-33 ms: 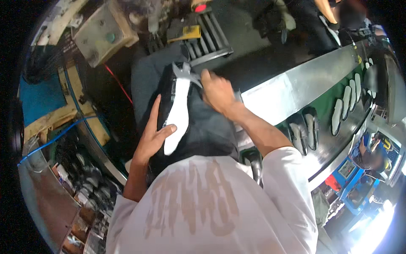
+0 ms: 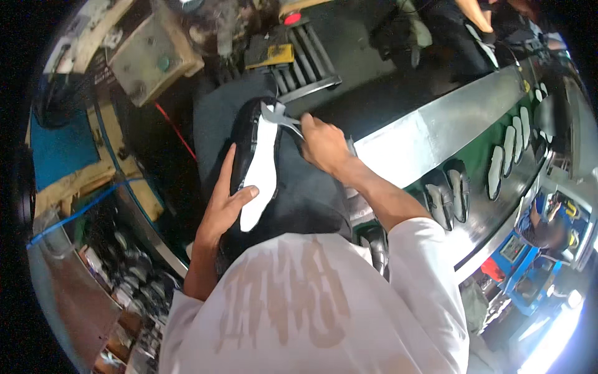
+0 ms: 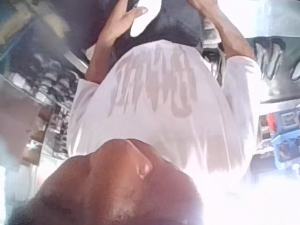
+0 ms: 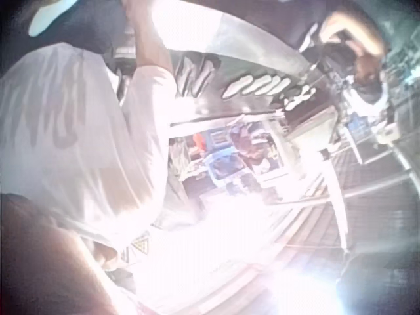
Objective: The recorder is using a sole-attaching machine to bond soles to shoe uppers in a factory assembly line.
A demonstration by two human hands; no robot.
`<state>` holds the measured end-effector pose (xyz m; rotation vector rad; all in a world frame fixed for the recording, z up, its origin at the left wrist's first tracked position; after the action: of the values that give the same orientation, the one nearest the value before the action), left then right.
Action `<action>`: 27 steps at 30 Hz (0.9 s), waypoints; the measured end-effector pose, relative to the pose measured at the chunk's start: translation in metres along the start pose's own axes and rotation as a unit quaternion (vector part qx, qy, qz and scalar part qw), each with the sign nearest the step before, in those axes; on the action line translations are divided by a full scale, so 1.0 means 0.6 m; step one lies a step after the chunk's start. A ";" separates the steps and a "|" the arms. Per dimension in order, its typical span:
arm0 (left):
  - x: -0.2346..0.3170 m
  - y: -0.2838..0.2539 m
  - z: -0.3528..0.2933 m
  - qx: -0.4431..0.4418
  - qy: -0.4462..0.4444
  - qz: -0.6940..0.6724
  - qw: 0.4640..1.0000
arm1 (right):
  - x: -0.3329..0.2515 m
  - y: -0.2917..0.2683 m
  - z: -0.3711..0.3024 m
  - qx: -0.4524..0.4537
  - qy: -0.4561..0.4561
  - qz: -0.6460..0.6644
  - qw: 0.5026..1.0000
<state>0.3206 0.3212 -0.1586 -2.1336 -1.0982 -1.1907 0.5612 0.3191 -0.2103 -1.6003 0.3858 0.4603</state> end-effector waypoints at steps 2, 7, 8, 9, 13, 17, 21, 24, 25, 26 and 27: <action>0.012 0.002 0.013 -0.040 0.010 0.006 0.999 | 0.029 -0.045 -0.032 -0.007 0.044 0.000 0.999; 0.076 0.077 0.078 -0.170 0.007 -0.008 0.985 | 0.130 -0.162 -0.211 0.166 0.344 0.287 0.878; 0.073 0.107 0.106 -0.211 0.032 0.011 0.977 | 0.159 -0.158 -0.254 0.193 0.381 0.296 0.854; 0.074 0.145 0.133 -0.253 0.056 0.028 0.965 | 0.175 -0.163 -0.291 0.219 0.413 0.295 0.833; 0.046 0.315 0.217 -0.404 -0.020 0.088 0.910 | 0.225 -0.160 -0.405 0.215 0.468 0.315 0.797; 0.002 0.390 0.250 -0.412 -0.096 0.229 0.877 | 0.197 -0.244 -0.428 0.337 0.401 0.312 0.792; 0.012 0.413 0.244 -0.438 -0.125 0.194 0.869 | 0.199 -0.201 -0.433 0.506 0.270 0.339 0.746; -0.001 0.415 0.258 -0.450 -0.088 0.197 0.867 | 0.275 -0.043 -0.420 0.144 0.440 0.233 0.855; 0.000 0.411 0.265 -0.446 -0.046 0.232 0.863 | 0.273 -0.080 -0.416 0.150 0.457 0.332 0.811; -0.008 0.407 0.266 -0.437 -0.073 0.232 0.866 | 0.259 -0.121 -0.415 0.181 0.502 0.362 0.764; -0.002 0.406 0.256 -0.437 -0.094 0.218 0.867 | 0.246 -0.172 -0.410 0.259 0.448 0.343 0.784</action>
<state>0.5946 0.2881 -0.2420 -2.9885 -0.0306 -1.4171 0.7558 0.0859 -0.1833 -0.9858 1.7075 0.0571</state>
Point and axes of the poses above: each hand's wrist, its own z-axis towards the middle knuckle, its own y-axis out of the palm, x = y × z, the point moved 9 cm from there along z, towards the middle knuckle, and after that the axes turned 2 degrees about -y, right-handed, at the moved point
